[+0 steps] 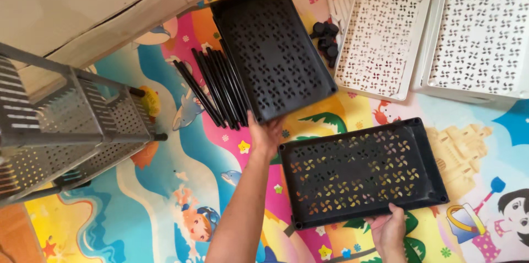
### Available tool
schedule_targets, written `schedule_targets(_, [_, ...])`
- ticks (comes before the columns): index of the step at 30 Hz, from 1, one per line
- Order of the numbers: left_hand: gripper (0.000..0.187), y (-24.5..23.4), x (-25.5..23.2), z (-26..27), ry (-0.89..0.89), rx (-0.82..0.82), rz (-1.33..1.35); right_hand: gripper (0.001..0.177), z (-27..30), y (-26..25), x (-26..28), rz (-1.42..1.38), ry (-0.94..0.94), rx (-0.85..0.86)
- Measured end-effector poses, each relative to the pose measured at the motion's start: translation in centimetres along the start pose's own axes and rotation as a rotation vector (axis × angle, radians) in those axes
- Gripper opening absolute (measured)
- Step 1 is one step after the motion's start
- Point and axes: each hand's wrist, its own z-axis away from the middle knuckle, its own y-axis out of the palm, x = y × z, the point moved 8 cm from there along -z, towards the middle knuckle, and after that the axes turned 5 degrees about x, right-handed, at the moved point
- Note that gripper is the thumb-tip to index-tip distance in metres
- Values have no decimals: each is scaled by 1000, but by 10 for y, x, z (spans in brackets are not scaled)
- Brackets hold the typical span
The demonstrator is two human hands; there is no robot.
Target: The person assembles a two-tier plastic storage rack by inserting metal poles into grey trays and stacking them. They then attach black caster wheels to a black perforated tray and insert black poles into its corners.
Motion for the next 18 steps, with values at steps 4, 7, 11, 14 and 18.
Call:
schedule_targets(4, [90,16,-30,-29,80,-6,107,48,12,-5,-10,-12,16,-19])
schedule_targets(7, [89,38,-47,-39,51,53,106,50,11,7,-7,-48,26,-7])
schedule_targets(11, [76,39,-61,-37,-22,70,-58,50,12,25,-22,-63,61,29])
schedule_targets(14, [69,13,-72,-23,-13,100,-300,44,4,37,-33,-9,72,14])
schedule_targets(18, [50,-63,-106,41,283,-92,-557,44,-13,86,-46,-46,133,140])
